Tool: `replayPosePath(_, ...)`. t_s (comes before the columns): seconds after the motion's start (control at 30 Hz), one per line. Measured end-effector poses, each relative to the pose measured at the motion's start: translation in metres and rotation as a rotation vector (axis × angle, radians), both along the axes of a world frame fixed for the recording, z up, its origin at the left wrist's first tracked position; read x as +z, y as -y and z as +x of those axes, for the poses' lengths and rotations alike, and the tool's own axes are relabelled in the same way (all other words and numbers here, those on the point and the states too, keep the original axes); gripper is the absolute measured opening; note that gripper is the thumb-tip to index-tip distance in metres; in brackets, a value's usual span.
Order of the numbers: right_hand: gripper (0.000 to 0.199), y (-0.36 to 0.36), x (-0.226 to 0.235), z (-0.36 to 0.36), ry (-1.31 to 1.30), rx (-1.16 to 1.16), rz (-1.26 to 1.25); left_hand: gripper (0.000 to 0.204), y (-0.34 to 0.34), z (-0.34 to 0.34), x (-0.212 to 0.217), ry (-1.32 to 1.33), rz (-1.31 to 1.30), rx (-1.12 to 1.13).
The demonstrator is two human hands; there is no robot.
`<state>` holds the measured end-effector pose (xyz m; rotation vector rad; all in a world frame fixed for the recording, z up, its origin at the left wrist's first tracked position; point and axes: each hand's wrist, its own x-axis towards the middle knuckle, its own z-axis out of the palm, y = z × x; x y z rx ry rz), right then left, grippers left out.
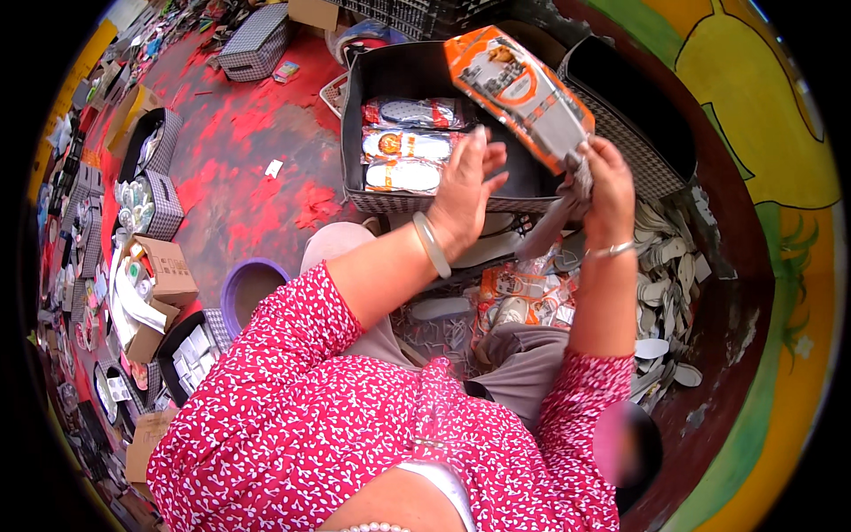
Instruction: The person wipes various shoe insoles and packaged shoe insoles with a cloth by hand and places them into a black bin.
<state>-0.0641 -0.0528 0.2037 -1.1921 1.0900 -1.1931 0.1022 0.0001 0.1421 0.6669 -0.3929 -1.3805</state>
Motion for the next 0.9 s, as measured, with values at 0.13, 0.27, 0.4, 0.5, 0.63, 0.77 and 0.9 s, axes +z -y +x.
replayPosePath(0.13,0.013,0.051,0.017,0.032,-0.328,0.181,0.218,0.03,-0.038,-0.014,-0.016,0.429,-0.445,0.047)
replayPosePath(0.27,0.008,0.091,-0.039,0.068,-0.553,0.386,0.431,0.006,-0.054,-0.007,0.011,0.835,-0.946,0.258)
replayPosePath(0.4,0.005,0.086,-0.072,0.121,-0.552,0.495,0.74,0.004,-0.05,0.002,0.012,0.853,-0.925,0.253)
replayPosePath(0.5,0.007,0.101,-0.123,0.131,-0.755,0.56,0.737,0.004,-0.047,0.008,0.017,0.847,-0.905,0.256)
replayPosePath(0.63,0.014,0.125,-0.177,0.114,-1.417,1.056,0.32,0.004,-0.052,0.006,0.022,0.838,-0.89,0.229)
replayPosePath(0.77,0.024,0.105,-0.153,0.139,-1.697,1.14,0.297,0.003,-0.049,0.013,0.019,0.859,-0.885,0.239)
replayPosePath(0.9,0.022,0.098,-0.101,0.124,-1.617,0.949,0.436,0.003,-0.044,0.006,0.022,0.894,-0.91,0.197)
